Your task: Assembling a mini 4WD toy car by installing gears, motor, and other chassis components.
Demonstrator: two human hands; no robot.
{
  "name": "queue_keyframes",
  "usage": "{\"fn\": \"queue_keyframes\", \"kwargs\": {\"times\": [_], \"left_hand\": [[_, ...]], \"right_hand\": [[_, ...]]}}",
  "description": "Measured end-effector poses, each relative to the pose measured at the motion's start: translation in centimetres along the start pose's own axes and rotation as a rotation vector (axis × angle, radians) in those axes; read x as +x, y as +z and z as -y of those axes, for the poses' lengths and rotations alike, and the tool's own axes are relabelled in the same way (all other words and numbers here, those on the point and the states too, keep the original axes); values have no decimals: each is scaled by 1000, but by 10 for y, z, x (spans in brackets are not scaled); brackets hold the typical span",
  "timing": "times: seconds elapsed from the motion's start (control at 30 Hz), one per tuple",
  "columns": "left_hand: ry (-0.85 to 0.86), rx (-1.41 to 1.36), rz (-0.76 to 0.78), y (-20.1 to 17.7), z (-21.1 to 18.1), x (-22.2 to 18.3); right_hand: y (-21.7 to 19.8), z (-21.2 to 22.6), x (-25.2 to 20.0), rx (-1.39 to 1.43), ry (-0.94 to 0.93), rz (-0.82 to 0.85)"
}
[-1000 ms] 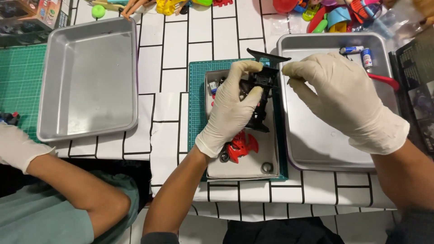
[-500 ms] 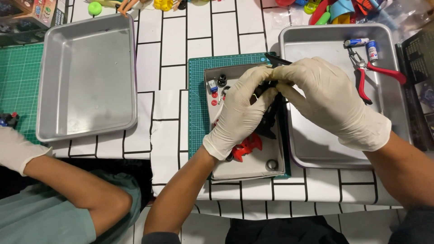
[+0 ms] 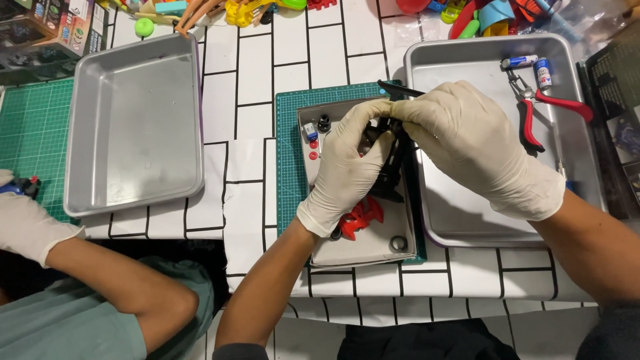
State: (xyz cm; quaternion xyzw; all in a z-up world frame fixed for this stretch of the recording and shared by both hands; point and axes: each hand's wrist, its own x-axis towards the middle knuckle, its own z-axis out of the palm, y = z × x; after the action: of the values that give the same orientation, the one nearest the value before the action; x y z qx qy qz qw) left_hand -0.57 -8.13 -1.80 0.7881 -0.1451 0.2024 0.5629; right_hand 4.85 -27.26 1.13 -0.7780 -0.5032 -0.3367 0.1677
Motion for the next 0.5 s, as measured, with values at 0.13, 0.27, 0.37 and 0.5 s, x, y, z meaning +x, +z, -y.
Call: {"fn": "queue_keyframes", "kwargs": {"times": [0.13, 0.27, 0.37, 0.5], "left_hand": [[-27, -34, 33, 1, -7, -1], [22, -18, 56, 3, -2, -3], [58, -29, 65, 4, 1, -4], [72, -49, 69, 3, 0, -3]], "right_hand": [[3, -1, -4, -105, 44, 1], [2, 1, -2, -145, 56, 29], [1, 3, -2, -193, 61, 58], [2, 6, -2, -234, 98, 143]]}}
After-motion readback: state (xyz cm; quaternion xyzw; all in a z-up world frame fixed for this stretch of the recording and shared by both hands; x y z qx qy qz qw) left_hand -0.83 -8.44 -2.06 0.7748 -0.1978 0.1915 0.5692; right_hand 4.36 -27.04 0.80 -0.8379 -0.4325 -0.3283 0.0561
